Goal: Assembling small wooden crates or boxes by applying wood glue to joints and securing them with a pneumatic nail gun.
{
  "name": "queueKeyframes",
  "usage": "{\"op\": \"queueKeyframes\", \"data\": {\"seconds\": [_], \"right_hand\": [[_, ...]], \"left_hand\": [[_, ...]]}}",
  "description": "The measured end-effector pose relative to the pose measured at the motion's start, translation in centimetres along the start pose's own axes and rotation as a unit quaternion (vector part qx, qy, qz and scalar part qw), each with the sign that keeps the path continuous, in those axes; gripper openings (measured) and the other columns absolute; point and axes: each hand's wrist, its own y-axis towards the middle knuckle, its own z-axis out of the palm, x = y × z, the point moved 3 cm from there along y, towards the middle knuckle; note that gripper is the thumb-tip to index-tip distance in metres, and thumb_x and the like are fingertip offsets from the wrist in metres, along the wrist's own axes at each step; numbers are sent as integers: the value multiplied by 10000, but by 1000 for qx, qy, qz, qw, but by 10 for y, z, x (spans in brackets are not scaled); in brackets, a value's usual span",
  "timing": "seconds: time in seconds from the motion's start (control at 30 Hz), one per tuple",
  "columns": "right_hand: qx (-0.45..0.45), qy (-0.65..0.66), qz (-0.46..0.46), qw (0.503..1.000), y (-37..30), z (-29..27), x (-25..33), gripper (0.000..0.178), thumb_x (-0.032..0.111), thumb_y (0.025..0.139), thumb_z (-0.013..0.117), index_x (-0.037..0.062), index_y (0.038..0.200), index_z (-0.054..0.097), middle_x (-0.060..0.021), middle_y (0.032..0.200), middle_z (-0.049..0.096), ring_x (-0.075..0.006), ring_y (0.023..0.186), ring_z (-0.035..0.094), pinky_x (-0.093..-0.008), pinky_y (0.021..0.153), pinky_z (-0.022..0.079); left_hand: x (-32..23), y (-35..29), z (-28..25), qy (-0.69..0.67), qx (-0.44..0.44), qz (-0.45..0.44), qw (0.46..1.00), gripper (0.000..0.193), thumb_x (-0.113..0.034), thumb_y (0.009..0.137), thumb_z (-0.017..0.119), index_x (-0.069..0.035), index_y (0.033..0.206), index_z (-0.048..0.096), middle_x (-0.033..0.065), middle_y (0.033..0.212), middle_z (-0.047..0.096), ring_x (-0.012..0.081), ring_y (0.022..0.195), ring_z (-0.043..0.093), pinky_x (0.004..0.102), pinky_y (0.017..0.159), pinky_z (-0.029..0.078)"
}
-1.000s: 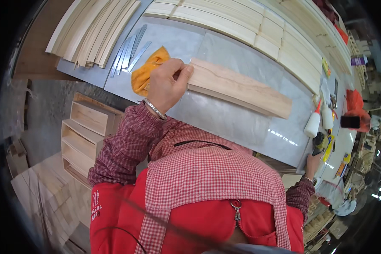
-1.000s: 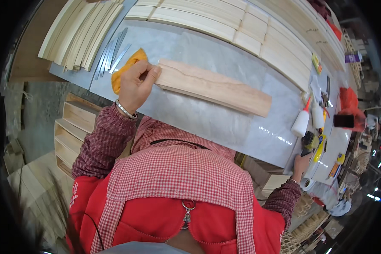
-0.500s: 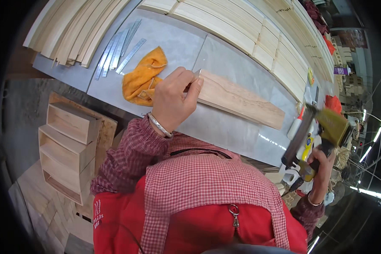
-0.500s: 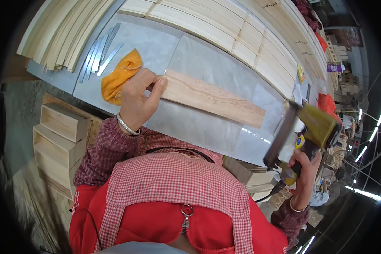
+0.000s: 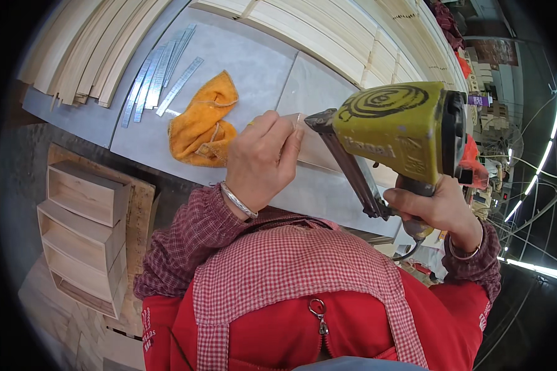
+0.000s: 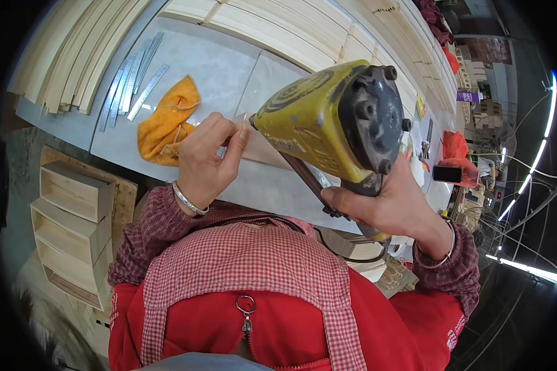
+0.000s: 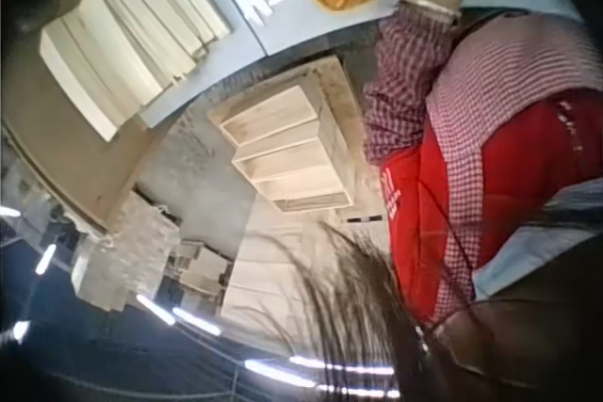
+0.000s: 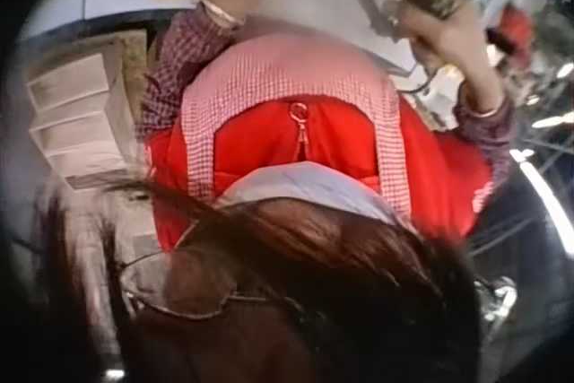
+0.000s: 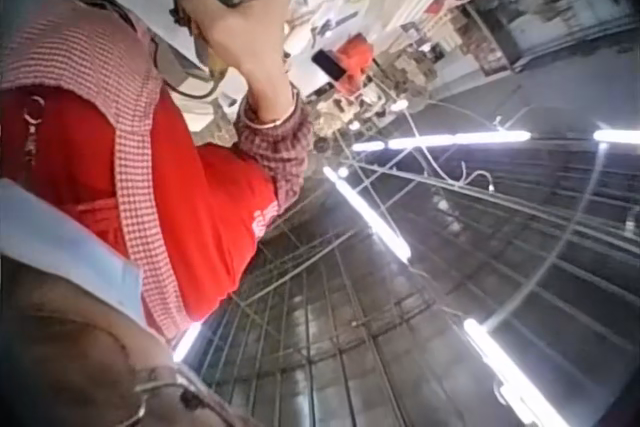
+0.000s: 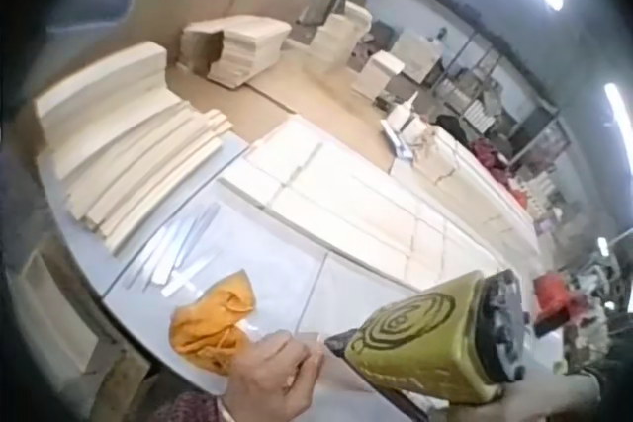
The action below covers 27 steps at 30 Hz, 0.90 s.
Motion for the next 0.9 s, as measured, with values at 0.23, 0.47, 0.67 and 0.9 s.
{"op": "queueKeyframes", "data": {"seconds": [0.23,0.47,0.67,0.9], "right_hand": [[0,-37,-1,999,10,1,7,338,41,698,723,13,1002,579,-34,665,603,-118,566,541,-234,519,427],[3,-37,16,999,9,1,7,326,38,688,717,16,981,576,-31,650,595,-119,548,530,-234,518,430],[-8,-56,10,998,7,4,8,327,40,685,715,12,981,579,-39,686,606,-131,574,538,-245,534,434],[4,-84,-10,996,-12,2,-23,362,59,675,717,17,1008,583,-62,801,633,-168,678,575,-272,610,457]], "left_hand": [[3,0,2,2,11,0,1000,34,-44,801,602,-39,818,572,40,712,465,168,536,421,284,490,363],[2,1,1,-8,10,0,1000,45,-37,794,602,-45,802,559,41,715,465,169,538,422,285,491,362],[3,0,0,-16,9,-7,1000,51,-45,787,610,-46,794,559,41,696,468,169,525,416,282,488,360],[16,10,-3,-135,40,-84,987,146,-64,788,635,-29,675,549,13,604,497,118,486,402,242,461,350]]}}
